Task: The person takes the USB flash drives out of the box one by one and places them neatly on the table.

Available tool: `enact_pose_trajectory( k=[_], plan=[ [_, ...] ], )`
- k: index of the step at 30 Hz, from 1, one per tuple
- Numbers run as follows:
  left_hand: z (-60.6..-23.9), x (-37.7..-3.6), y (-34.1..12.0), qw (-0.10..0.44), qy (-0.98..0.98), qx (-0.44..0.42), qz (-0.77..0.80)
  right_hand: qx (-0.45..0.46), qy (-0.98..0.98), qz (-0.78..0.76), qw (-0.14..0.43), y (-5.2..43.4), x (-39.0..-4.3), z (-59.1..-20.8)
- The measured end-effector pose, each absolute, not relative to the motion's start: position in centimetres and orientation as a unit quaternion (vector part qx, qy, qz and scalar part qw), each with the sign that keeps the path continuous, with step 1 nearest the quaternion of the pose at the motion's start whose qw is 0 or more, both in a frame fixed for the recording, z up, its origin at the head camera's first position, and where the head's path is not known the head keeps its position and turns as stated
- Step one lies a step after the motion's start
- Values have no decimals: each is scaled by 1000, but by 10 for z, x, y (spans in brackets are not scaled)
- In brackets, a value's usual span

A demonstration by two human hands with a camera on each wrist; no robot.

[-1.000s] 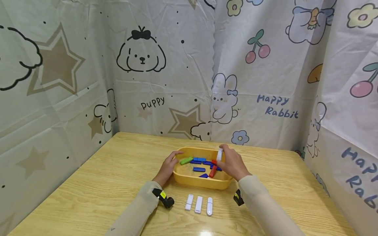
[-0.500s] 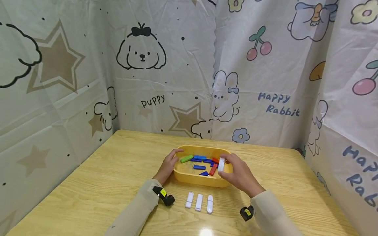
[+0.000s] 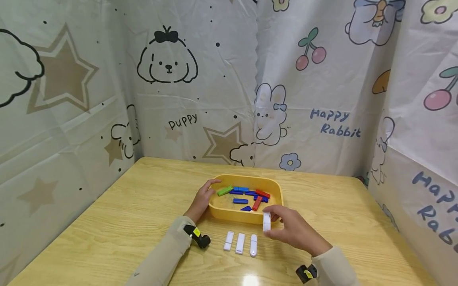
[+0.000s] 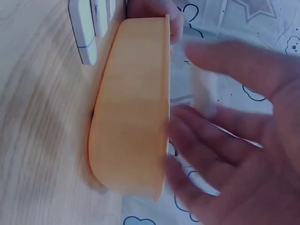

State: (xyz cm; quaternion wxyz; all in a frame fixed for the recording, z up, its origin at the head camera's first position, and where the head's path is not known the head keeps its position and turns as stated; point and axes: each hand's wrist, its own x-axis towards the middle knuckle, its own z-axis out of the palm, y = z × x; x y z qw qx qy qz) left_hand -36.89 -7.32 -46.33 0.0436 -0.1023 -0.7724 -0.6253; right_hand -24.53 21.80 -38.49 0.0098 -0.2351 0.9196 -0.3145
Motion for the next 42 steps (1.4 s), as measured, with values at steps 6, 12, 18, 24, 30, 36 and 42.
enact_pose_trajectory(
  k=[6,12,18,24,30,36,42],
  plan=[
    [-462,-367,-76,46,-768,-100,-631,-272,908,-296,116,218,-251,-390],
    [-463,-369,-75,61,-770,-111,-626,-269,909,-286,137,216,-252,-397],
    [-465,-371,-76,69,-772,-116,-621,-259,913,-278,148,214,-252,-401],
    [-464,-371,-76,64,-772,-112,-623,-262,910,-278,163,214,-253,-406],
    [-465,-371,-74,61,-769,-112,-626,-257,909,-277,176,214,-253,-410],
    [-465,-371,-73,52,-763,-115,-634,-255,911,-270,180,213,-253,-412],
    [-456,-363,-73,47,-770,-117,-625,-253,912,-270,180,214,-253,-415]
  ],
)
